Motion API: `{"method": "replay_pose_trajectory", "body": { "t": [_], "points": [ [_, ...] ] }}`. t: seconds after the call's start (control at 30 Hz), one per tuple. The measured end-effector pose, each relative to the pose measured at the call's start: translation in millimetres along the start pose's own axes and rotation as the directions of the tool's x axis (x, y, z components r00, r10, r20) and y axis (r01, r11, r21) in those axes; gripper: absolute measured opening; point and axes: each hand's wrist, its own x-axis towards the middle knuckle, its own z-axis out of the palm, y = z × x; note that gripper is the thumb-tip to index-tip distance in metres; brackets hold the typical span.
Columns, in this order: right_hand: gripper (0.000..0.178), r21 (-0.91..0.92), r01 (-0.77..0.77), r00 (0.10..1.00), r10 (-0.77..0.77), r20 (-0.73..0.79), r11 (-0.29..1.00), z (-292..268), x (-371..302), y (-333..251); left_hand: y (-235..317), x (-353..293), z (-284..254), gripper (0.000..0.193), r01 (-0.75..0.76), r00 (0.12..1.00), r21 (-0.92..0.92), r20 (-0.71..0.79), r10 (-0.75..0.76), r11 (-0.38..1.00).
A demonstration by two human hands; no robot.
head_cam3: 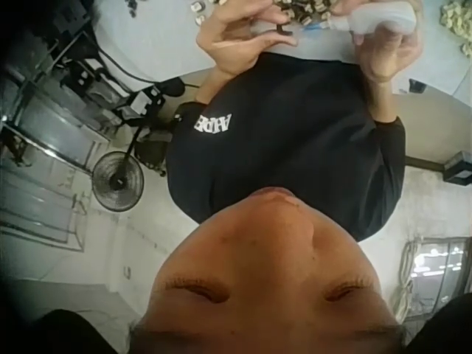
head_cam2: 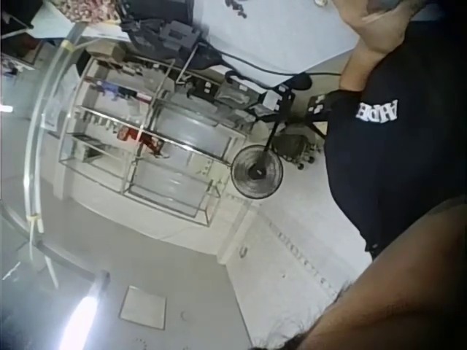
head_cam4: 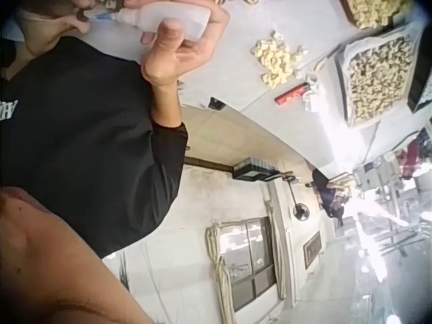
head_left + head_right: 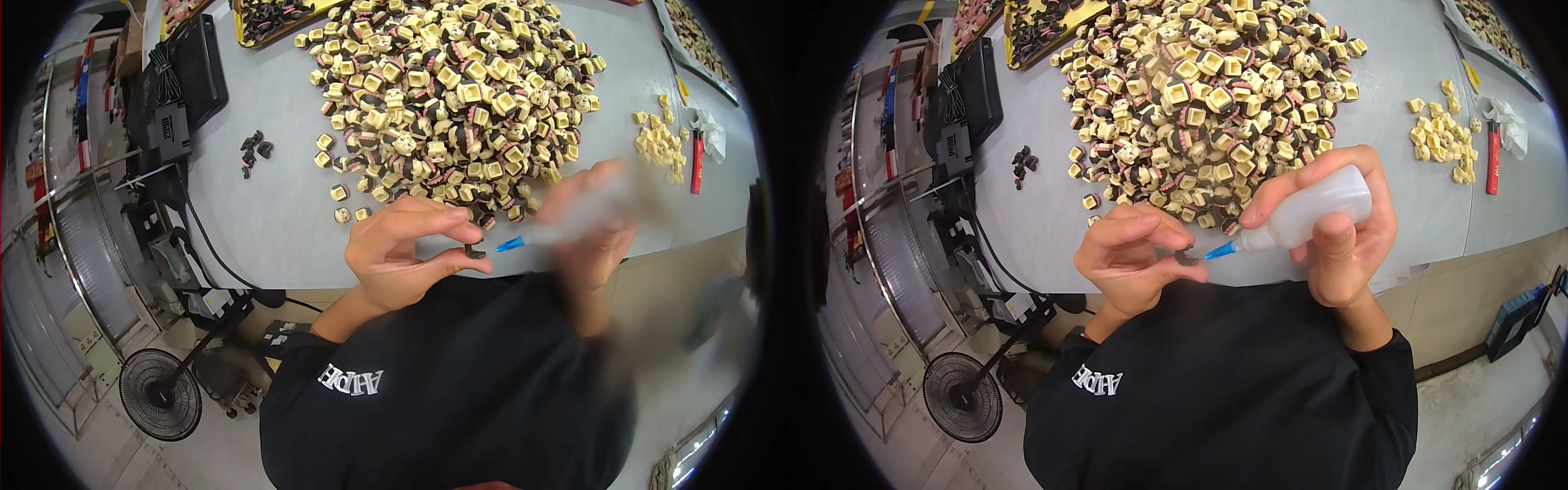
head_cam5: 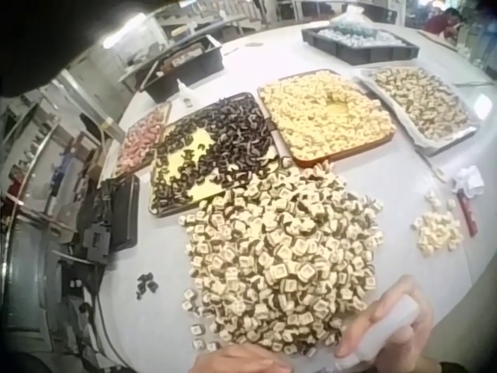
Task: Applying glue to small toy components and joining them together.
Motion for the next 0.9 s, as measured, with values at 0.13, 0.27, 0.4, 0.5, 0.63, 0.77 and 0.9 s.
{"method": "replay_pose_trajectory", "body": {
  "t": [0.13,0.27,0.4,0.5,0.63,0.77,0.9],
  "points": [
    [0.046,-0.027,0.023,1.0,-0.023,0.006,0.999,0.4,-2.3,0.7,1.2,-0.1,2.1,0.041,-0.012,1.0,0.018,-0.012,0.013,1.0],
    [0.046,-0.044,0.025,1.0,-0.025,0.007,0.999,1.1,-2.5,-0.1,0.7,-0.6,2.0,0.04,-0.024,1.0,0.04,-0.006,0.024,0.999],
    [0.046,-0.042,0.02,1.0,-0.02,0.007,0.999,0.6,-1.7,-0.6,0.6,-1.0,1.9,0.041,-0.011,1.0,0.039,-0.014,0.012,0.999],
    [0.046,-0.047,0.016,1.0,-0.017,-0.007,0.999,0.6,-1.0,-1.8,1.1,-0.6,1.1,0.04,-0.018,1.0,0.04,-0.007,0.018,0.999],
    [0.046,-0.05,0.013,1.0,-0.014,-0.011,0.999,0.2,-1.1,-1.6,1.0,0.1,0.4,0.04,-0.015,1.0,0.053,-0.008,0.016,0.998],
    [0.047,-0.058,0.016,1.0,-0.018,-0.026,0.998,-2.6,-1.4,-0.1,1.6,-0.5,1.2,0.039,0.014,0.999,0.036,-0.035,-0.012,0.999],
    [0.046,-0.059,0.05,0.997,-0.052,-0.047,0.997,-3.4,-0.9,0.3,1.1,-0.7,1.8,0.04,0.026,0.999,0.047,-0.048,-0.024,0.999]
  ]
}}
